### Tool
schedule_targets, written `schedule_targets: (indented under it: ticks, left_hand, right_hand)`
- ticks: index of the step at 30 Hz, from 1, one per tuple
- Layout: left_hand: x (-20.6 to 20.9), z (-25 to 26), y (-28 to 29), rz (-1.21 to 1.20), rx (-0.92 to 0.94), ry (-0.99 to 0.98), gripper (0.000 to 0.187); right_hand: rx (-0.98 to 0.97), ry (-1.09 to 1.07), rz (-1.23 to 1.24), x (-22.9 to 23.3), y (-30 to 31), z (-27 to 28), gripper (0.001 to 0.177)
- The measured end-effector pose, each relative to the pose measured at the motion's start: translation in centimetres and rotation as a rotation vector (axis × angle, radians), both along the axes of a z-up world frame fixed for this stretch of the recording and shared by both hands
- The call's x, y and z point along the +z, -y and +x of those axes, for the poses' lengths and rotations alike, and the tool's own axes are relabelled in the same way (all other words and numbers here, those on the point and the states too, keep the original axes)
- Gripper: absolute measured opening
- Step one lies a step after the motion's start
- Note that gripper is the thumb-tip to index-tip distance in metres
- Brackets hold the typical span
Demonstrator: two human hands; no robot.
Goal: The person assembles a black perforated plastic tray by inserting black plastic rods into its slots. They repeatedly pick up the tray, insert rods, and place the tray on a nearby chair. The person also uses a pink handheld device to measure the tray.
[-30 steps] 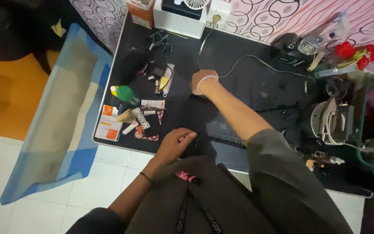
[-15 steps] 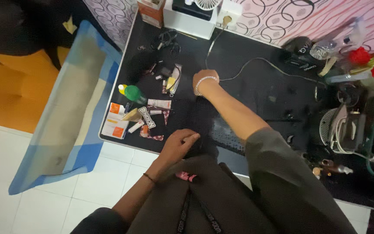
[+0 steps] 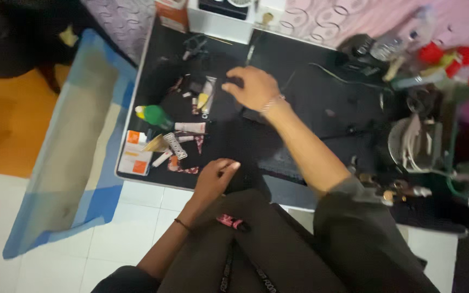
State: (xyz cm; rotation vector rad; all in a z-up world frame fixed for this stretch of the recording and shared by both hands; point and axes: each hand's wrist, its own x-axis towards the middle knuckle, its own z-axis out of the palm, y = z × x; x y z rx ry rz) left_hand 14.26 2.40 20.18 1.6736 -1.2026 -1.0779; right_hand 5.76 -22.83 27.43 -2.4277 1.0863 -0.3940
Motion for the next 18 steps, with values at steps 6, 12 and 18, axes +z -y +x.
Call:
schedule_targets:
  ticks: [6,12,18]
  left_hand:
    - [-2.5,0.0,-0.9,-0.240,-0.096,0.027,0.034]
    - [-7.7,-1.9,-0.9,-0.242,-0.047,0.008,0.039]
    - [-13.2,-2.9,0.0,0.058,0.085,0.031,0.031]
  right_hand:
    - [-0.333,0.287,0.124,3.3,-2.9,-20.6,0.035]
    - [-0.767,-0.083,0.210,-2.6,-13.4,-39.0,0.033]
    - [-0.532,0.648,0.606,-11.4,-20.5,-36.3,0.040]
